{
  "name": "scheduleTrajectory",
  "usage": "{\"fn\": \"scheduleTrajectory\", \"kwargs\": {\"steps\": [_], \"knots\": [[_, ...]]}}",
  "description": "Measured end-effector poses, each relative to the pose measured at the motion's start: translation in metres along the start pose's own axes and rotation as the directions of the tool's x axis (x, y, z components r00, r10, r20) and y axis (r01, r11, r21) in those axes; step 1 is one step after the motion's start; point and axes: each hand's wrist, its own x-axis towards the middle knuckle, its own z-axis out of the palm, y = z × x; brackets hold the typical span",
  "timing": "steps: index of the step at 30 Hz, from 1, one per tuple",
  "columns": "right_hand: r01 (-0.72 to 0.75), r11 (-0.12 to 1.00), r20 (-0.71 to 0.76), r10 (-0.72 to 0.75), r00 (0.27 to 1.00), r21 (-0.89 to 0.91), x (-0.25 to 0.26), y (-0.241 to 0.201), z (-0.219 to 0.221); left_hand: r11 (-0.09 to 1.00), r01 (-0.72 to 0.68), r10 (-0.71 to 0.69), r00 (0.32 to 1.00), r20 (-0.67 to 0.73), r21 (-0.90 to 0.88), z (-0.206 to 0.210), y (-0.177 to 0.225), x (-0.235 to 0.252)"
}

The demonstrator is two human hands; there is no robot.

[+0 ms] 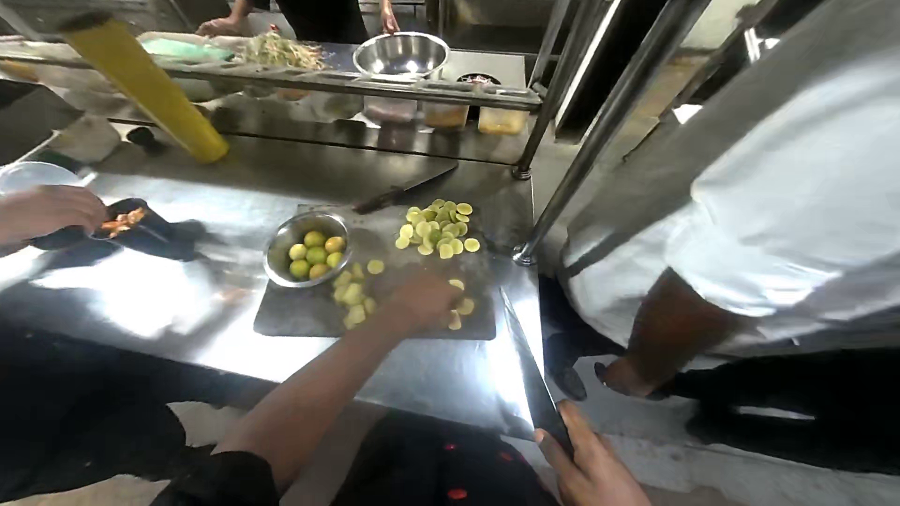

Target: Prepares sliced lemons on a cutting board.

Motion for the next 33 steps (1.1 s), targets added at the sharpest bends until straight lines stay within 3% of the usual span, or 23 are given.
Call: {"fn": "scheduleTrajectory", "kwargs": {"steps": [4, 14, 17, 24, 28, 33], "knots": [[0.002, 1.000, -0.012, -0.002, 1.000, -0.023, 0.002, -0.004, 0.001, 0.998, 0.044, -0.041, 0.998, 0.052, -0.051, -0.004, 0.007, -0.001], [0.020, 0.999, -0.026, -0.021, 0.999, -0.036, 0.003, -0.018, 0.004, 0.998, -0.048, 0.048, 0.999, -0.006, -0.033, 0.002, -0.001, -0.003], [0.021, 0.999, -0.027, -0.022, 0.999, -0.044, 0.004, -0.018, 0.007, 0.993, -0.099, 0.094, 0.992, -0.088, -0.057, 0.014, -0.007, -0.004], [0.009, 0.998, -0.037, -0.011, 0.999, -0.067, 0.006, -0.022, 0.010, 0.995, -0.092, 0.091, 0.995, -0.032, -0.034, 0.012, 0.002, -0.006], [-0.002, 0.997, -0.030, 0.000, 1.000, -0.071, 0.005, -0.025, 0.011, 0.993, -0.120, 0.120, 0.990, -0.080, 0.001, 0.016, 0.000, -0.008], [-0.038, 0.999, -0.008, 0.038, 0.999, -0.019, 0.009, -0.024, 0.013, 0.992, -0.051, 0.037, 0.992, -0.121, -0.113, 0.007, -0.007, -0.015]]}}
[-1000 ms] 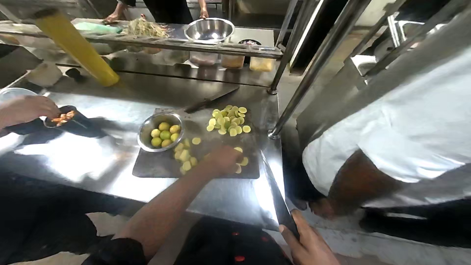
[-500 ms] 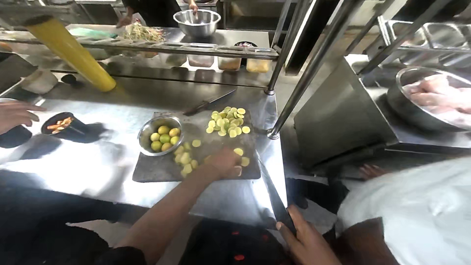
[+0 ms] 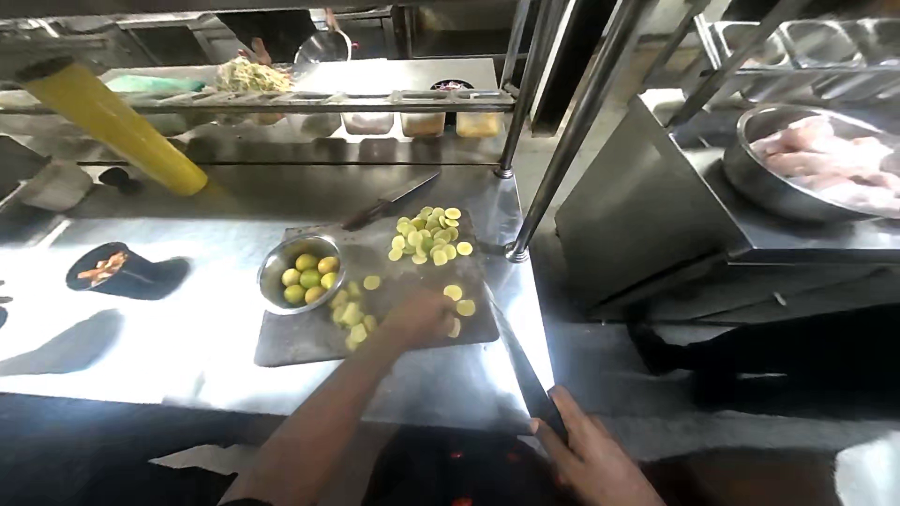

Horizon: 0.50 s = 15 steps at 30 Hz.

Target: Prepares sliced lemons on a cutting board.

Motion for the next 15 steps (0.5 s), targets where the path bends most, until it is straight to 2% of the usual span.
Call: {"fn": "scheduleTrajectory", "kwargs": {"steps": [3, 5, 9, 11, 12, 14, 15], "knots": [[-0.016, 1.000, -0.003, 0.016, 1.000, 0.019, 0.004, -0.002, -0.003, 0.998, 0.067, -0.068, 0.981, -0.181, -0.011, -0.016, -0.016, -0.011], [-0.013, 1.000, -0.019, 0.013, 1.000, 0.028, 0.007, -0.002, -0.005, 0.987, 0.154, -0.163, 0.946, -0.279, -0.054, -0.033, -0.027, -0.024], [-0.033, 0.998, -0.047, 0.036, 0.998, 0.055, 0.015, -0.006, -0.009, 0.957, 0.252, -0.289, 0.879, -0.379, -0.144, -0.059, -0.042, -0.053], [-0.029, 0.997, -0.067, 0.034, 0.997, 0.070, 0.021, -0.007, -0.011, 0.944, 0.321, -0.327, 0.883, -0.335, -0.076, -0.060, -0.044, -0.061], [-0.026, 0.997, -0.073, 0.031, 0.997, 0.071, 0.023, -0.007, -0.013, 0.916, 0.402, -0.390, 0.889, -0.239, 0.001, -0.062, -0.043, -0.063], [-0.013, 0.998, -0.088, 0.018, 0.996, 0.063, 0.029, -0.008, -0.015, 0.840, 0.521, -0.517, 0.854, -0.067, 0.153, -0.063, -0.040, -0.063], [-0.002, 0.998, -0.102, 0.008, 0.995, 0.056, 0.031, -0.008, -0.016, 0.811, 0.554, -0.557, 0.829, -0.042, 0.187, -0.063, -0.038, -0.062]]}}
